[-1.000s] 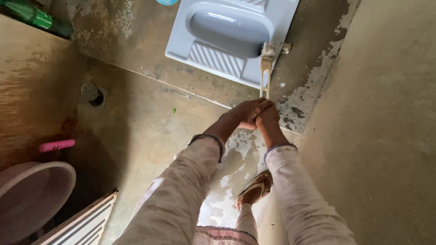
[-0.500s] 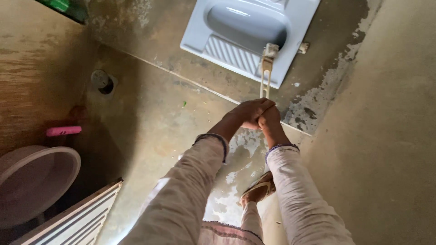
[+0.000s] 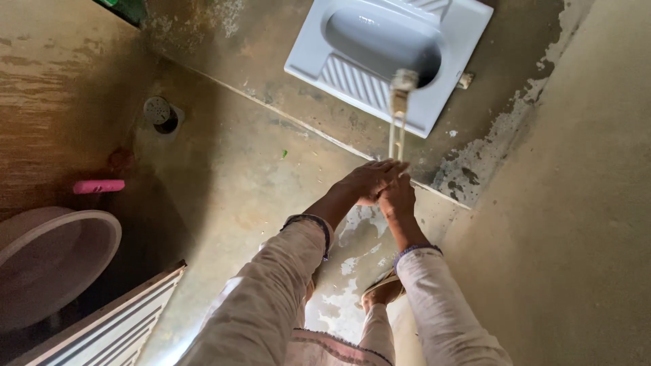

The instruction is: The person pours liquid from a plastic bottle into a squat toilet, then uses a long-handled brush to scrub the interior surfaces of the toilet bowl repeatedly. The person wears flip-flops and stands over the toilet during the cleaning.

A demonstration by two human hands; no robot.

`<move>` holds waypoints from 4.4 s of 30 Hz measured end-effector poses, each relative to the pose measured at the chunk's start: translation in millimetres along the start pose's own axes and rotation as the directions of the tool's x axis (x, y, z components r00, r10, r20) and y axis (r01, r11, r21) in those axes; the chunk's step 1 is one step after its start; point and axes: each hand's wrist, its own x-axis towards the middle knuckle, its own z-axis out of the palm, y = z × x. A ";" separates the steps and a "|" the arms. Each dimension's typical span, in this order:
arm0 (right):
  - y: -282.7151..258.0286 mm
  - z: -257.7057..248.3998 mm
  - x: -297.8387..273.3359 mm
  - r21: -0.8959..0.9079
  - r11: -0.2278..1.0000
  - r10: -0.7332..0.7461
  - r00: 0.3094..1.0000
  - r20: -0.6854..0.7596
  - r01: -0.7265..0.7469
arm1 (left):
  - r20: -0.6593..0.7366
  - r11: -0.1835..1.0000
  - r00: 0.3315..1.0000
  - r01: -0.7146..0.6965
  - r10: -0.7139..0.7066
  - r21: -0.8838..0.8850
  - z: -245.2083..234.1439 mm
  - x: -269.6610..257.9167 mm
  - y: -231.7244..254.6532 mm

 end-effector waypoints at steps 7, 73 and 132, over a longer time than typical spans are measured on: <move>-56.3 -38.1 19.5 -0.241 0.970 -0.023 0.995 0.092 0.045 | -0.101 0.981 0.983 0.162 -0.151 0.108 12.1 13.1 -56.5; -57.4 -150.2 308.3 -0.192 0.973 -0.138 0.989 -0.048 0.127 | -0.525 0.957 0.818 0.097 -0.234 -0.274 -135.7 228.3 -133.1; 38.0 -157.1 195.1 0.104 0.965 0.248 0.966 -0.069 -0.240 | -0.182 0.998 0.983 -0.011 0.023 0.067 -51.2 266.1 -41.7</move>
